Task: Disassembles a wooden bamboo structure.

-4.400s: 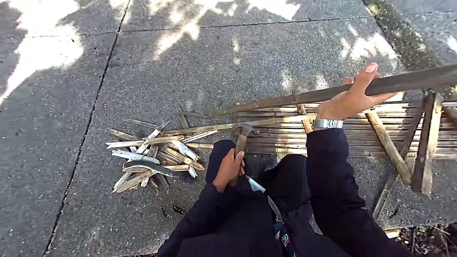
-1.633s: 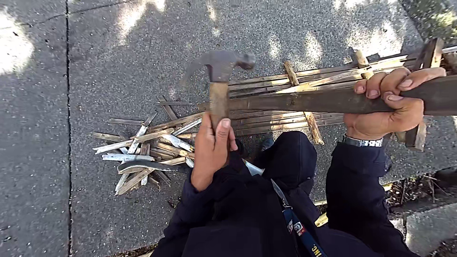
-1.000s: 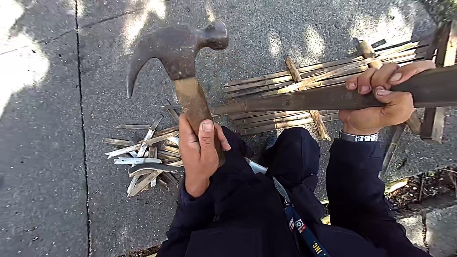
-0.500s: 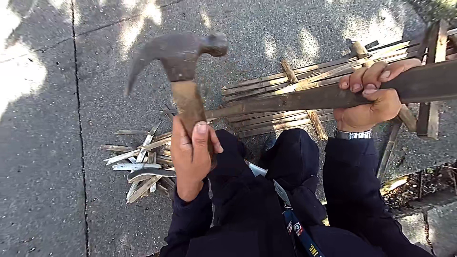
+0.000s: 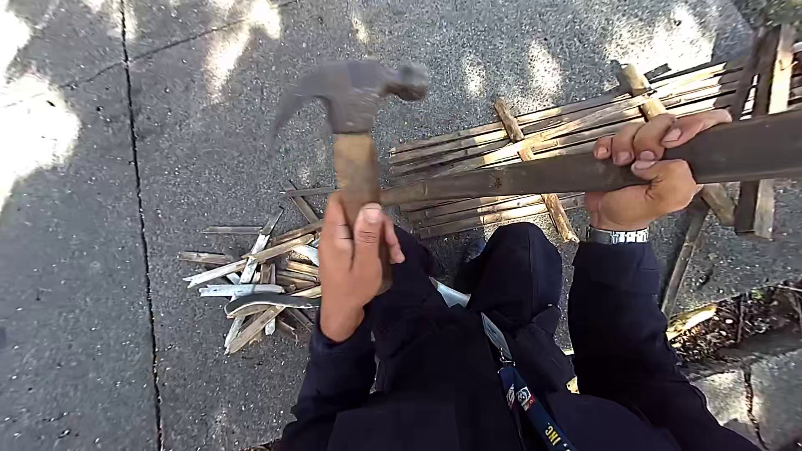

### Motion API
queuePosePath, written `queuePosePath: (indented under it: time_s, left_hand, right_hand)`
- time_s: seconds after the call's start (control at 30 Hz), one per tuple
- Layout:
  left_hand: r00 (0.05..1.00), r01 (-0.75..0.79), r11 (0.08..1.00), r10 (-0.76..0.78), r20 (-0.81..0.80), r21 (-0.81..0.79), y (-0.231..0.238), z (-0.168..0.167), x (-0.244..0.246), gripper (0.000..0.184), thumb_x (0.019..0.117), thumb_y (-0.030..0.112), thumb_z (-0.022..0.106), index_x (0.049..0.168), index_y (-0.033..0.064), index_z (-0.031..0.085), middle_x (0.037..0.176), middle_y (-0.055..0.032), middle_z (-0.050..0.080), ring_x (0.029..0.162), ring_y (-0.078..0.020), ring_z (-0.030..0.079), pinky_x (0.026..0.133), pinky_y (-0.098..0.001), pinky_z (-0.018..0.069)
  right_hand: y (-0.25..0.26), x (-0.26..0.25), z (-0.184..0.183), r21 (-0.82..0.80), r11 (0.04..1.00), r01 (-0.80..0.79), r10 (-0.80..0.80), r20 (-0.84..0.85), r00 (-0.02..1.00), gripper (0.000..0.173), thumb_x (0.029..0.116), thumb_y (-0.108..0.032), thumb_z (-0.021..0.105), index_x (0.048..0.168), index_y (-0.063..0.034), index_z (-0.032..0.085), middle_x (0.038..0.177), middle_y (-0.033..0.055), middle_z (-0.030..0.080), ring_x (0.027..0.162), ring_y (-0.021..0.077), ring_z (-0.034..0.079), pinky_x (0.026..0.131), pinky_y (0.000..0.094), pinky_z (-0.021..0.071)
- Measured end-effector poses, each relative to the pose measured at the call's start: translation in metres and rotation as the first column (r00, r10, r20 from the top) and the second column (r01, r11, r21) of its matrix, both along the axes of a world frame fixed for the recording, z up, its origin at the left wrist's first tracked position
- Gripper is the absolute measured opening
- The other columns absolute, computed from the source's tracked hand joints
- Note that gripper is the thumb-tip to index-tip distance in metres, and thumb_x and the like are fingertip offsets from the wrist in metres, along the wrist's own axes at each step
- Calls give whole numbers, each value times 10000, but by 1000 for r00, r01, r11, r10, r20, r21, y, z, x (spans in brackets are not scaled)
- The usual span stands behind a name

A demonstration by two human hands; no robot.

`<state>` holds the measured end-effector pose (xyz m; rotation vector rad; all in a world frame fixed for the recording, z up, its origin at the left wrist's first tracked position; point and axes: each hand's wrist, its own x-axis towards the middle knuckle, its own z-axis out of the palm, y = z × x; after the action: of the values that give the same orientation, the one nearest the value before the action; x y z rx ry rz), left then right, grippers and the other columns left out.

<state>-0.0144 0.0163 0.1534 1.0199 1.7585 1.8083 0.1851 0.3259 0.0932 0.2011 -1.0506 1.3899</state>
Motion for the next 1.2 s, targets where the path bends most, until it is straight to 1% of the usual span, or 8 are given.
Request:
queuePosePath:
  time_s: [0.13,0.3,0.4,0.53,0.67,0.8,0.9,1.2]
  left_hand:
    - [994,-97,992,100,-43,79,3,5,1,319,1107,420,434,1230,127,463,704,12,595,505,-161,614,450,-348,593]
    - [964,252,773,-256,77,-582,37,-78,30,374,1095,399,479,1260,67,520,732,-47,685,565,-176,689,563,-375,632]
    - [939,339,825,-270,213,-451,27,-69,18,370,1095,400,472,1198,57,567,740,-49,680,567,-172,673,549,-341,618]
    - [979,95,995,-87,183,-37,-7,-18,-6,441,1101,448,433,1269,55,541,711,-52,618,527,-185,628,486,-357,601]
    - [987,-138,951,107,124,276,-14,8,-23,333,1124,418,340,1204,141,507,686,14,590,494,-152,611,450,-326,588]
    - [985,-14,994,33,169,-112,13,-46,7,402,1099,478,400,1228,104,467,641,-30,604,481,-197,632,467,-390,610]
    - [964,253,816,-165,209,-520,41,-107,25,395,1109,395,441,1284,47,508,721,-64,682,559,-197,689,562,-380,634]
    - [990,-128,992,129,-59,19,-8,-16,-21,350,1106,410,445,1233,88,497,714,-14,634,524,-187,642,464,-370,605]
  right_hand:
    - [-3,0,-5,-23,1000,17,-16,48,999,257,741,10,552,968,-110,538,721,34,555,637,225,589,629,435,570]
    - [-7,-3,-9,-37,999,27,-25,65,998,277,731,17,531,972,-118,528,741,32,562,649,223,591,631,432,570]
    - [0,-7,-2,-6,1000,-11,10,-19,1000,301,741,40,550,1007,-99,573,747,40,596,667,236,613,649,454,575]
    - [5,-3,-2,-5,1000,-22,22,-39,999,293,740,45,537,1000,-85,574,734,47,593,659,235,609,654,455,574]
    - [-3,-4,-4,-13,1000,-9,9,17,1000,265,732,31,545,959,-105,557,715,29,569,639,212,592,638,423,565]
    - [-9,-19,1,-15,999,-41,40,-35,999,304,727,53,552,995,-89,569,727,36,582,646,224,600,650,450,574]
    - [-13,-19,4,-19,999,-35,34,-36,999,311,722,57,549,997,-87,556,723,41,578,635,229,598,635,451,572]
    - [-6,-8,-5,-6,1000,-22,22,27,999,281,734,22,551,980,-113,558,743,34,568,661,225,595,653,441,570]
